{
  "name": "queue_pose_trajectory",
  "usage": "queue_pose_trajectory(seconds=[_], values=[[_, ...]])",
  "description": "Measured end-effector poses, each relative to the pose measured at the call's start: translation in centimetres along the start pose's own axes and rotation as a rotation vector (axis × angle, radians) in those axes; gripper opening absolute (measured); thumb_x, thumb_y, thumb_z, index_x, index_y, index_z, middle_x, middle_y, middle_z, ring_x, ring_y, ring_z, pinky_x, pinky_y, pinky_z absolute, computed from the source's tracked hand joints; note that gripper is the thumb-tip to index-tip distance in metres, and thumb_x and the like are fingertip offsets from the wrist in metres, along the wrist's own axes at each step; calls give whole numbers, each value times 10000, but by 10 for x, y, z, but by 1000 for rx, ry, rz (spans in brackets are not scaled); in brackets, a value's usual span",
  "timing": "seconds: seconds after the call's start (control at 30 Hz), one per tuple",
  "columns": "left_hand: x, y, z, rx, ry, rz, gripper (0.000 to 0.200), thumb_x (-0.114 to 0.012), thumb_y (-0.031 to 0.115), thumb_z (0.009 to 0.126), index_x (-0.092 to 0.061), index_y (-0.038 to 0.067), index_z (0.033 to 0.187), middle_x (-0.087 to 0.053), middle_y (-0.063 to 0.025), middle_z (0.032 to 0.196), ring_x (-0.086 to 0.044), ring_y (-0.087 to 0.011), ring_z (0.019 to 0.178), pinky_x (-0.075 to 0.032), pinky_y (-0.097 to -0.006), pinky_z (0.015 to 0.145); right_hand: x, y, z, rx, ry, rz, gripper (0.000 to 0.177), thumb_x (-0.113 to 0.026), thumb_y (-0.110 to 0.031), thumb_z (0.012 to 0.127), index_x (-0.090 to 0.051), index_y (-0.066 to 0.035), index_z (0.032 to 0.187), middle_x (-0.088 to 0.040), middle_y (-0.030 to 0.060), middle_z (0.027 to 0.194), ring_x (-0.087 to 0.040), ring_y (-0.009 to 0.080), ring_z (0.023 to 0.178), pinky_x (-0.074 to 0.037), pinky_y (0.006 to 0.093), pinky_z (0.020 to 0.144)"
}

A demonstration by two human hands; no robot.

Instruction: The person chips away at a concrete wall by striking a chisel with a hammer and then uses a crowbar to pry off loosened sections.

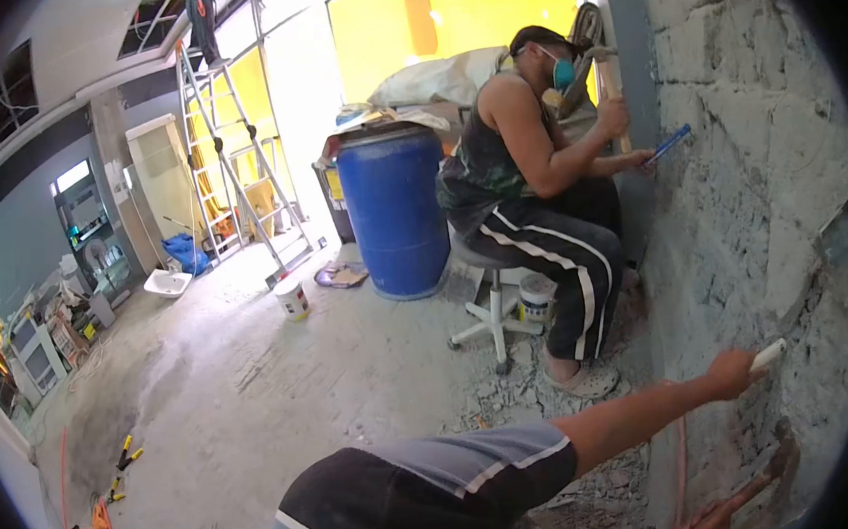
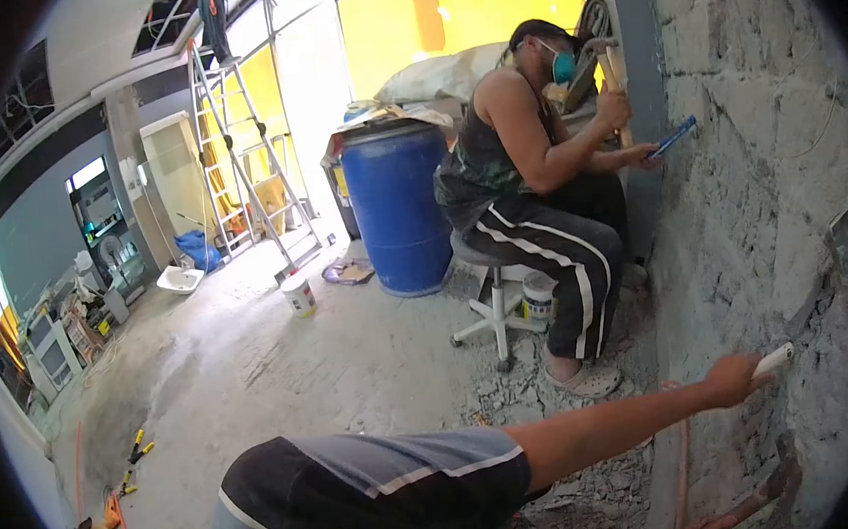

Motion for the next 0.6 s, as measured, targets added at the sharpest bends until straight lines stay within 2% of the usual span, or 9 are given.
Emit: queue_pose_trajectory(seconds=[0.13,0.17,0.23,0.27,0.33,0.4,0.5,0.57,0.6], values=[[-35,-20,13,128,95,-70,383,-541,359,939,-576,15,1104,-645,-163,952,-599,-324,924,-463,-458,804,18,17,13,71,-87,21,538,-389,-587,958,-474,-81,794,-438,-3,568,-427,99,437,-360,264,393],[-49,-37,21,125,105,89,349,-544,340,936,-615,10,1028,-638,-171,1006,-578,-300,990,-450,-446,832,25,21,15,79,-96,24,536,-390,-579,961,-481,-78,796,-447,-2,574,-434,99,442,-364,265,397],[-35,-34,17,132,-128,155,415,-581,423,904,-661,18,867,-658,-145,774,-618,-273,710,-483,-430,711,36,20,8,94,-84,33,532,-393,-565,968,-495,-72,799,-465,-1,586,-447,98,450,-372,267,404],[-12,-23,17,27,-54,206,485,-579,522,883,-658,48,948,-646,-105,663,-610,-265,580,-483,-427,613,35,13,2,121,-97,37,529,-395,-558,971,-502,-69,800,-474,-1,592,-454,98,455,-376,269,408],[2,-16,33,-150,-14,347,588,-532,615,868,-585,80,1105,-661,-87,686,-642,-268,577,-478,-412,528,24,-12,-6,225,-131,23,543,-391,-552,974,-475,-72,733,-453,-7,542,-435,81,419,-337,248,387],[13,-14,41,-364,62,509,558,-523,614,869,-576,84,1032,-656,-118,677,-637,-294,563,-482,-412,512,13,-23,-2,287,-170,22,569,-386,-552,975,-442,-79,665,-424,-14,486,-408,66,380,-295,226,363],[15,-16,46,-474,119,530,498,-551,558,881,-570,80,1019,-638,-140,628,-633,-338,543,-489,-436,504,11,-25,-3,260,-126,9,582,-390,-545,977,-436,-84,625,-399,-14,459,-402,82,367,-316,238,367],[5,-9,33,-438,91,520,497,-546,553,886,-573,65,974,-635,-163,634,-630,-370,562,-491,-453,515,6,-18,-3,194,-139,102,588,-396,-567,966,-434,-92,621,-413,-13,468,-403,81,370,-314,235,365],[2,-9,24,-297,151,384,493,-534,543,896,-576,55,957,-638,-179,656,-633,-386,594,-491,-472,540,3,-20,-7,193,-131,94,588,-396,-567,966,-434,-92,621,-413,-13,468,-403,81,370,-314,235,365]])
Point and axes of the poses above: each hand's wrist, its own z-axis towards the middle knuckle, its own x-axis out of the back of the hand, y = z × x, the point moved 8 cm from there along z, towards the middle knuckle
